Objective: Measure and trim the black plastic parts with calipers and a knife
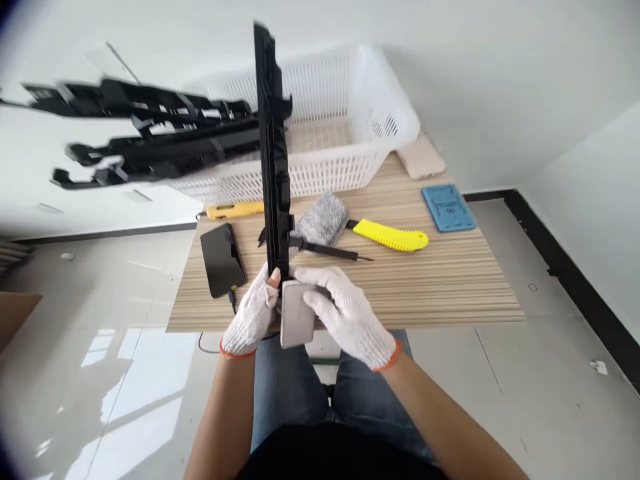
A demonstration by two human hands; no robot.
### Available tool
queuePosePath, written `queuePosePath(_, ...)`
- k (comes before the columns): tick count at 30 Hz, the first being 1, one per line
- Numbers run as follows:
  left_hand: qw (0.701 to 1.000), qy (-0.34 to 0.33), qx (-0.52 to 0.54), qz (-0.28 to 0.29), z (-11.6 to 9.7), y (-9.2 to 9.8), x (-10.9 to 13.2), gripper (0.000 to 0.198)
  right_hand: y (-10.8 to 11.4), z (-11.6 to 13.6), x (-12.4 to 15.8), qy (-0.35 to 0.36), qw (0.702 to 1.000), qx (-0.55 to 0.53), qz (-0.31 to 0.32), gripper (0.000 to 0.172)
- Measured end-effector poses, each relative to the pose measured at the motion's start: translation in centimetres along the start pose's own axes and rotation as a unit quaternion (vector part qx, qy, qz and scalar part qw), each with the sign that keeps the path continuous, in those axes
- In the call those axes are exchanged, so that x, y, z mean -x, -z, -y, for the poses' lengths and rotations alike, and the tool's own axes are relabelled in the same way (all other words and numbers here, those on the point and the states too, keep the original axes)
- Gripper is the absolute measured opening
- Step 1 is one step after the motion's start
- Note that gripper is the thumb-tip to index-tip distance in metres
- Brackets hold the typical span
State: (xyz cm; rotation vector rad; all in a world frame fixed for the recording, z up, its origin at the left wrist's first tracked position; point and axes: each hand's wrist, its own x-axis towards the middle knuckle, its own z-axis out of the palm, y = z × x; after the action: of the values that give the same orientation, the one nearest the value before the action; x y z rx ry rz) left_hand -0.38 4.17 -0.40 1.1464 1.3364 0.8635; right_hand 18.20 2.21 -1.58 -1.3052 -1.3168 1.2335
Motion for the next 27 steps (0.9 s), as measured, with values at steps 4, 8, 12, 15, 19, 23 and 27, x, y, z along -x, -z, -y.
queuePosePath(4, 0.999, 0.021, 0.031, 0.035, 0.3, 0.3, -0.1, 0.066, -0.4, -0.3, -0.7, -0.071, 0.985, -0.078, -0.136, 0.045)
queuePosePath(8, 0.999, -0.007, 0.02, 0.032, 0.6, 0.3, -0.3, 0.063, -0.5, -0.4, -0.8, -0.07, 0.989, -0.07, -0.108, 0.045)
queuePosePath(12, 0.998, -0.06, -0.009, 0.006, 0.3, 0.2, -0.2, 0.052, -0.4, -0.3, -0.2, -0.06, 0.996, -0.058, -0.009, 0.039)
queuePosePath(15, 0.999, -0.026, 0.025, 0.039, 0.4, 0.0, -0.2, 0.057, -0.1, -0.3, -0.1, -0.078, 0.984, -0.083, -0.136, 0.047)
queuePosePath(19, 0.998, -0.049, 0.021, 0.017, 0.6, -0.1, -0.2, 0.056, -0.1, 0.0, 0.0, -0.05, 0.999, -0.013, -0.012, 0.036)
queuePosePath(23, 0.998, -0.025, 0.033, 0.05, 0.6, 0.1, -0.1, 0.056, 0.5, -0.3, -0.3, -0.073, 0.992, -0.087, -0.059, 0.04)
queuePosePath(27, 0.994, -0.004, 0.065, 0.085, 0.6, 0.2, 0.2, 0.059, 1.4, -0.5, -0.3, -0.096, 0.981, -0.131, -0.108, 0.047)
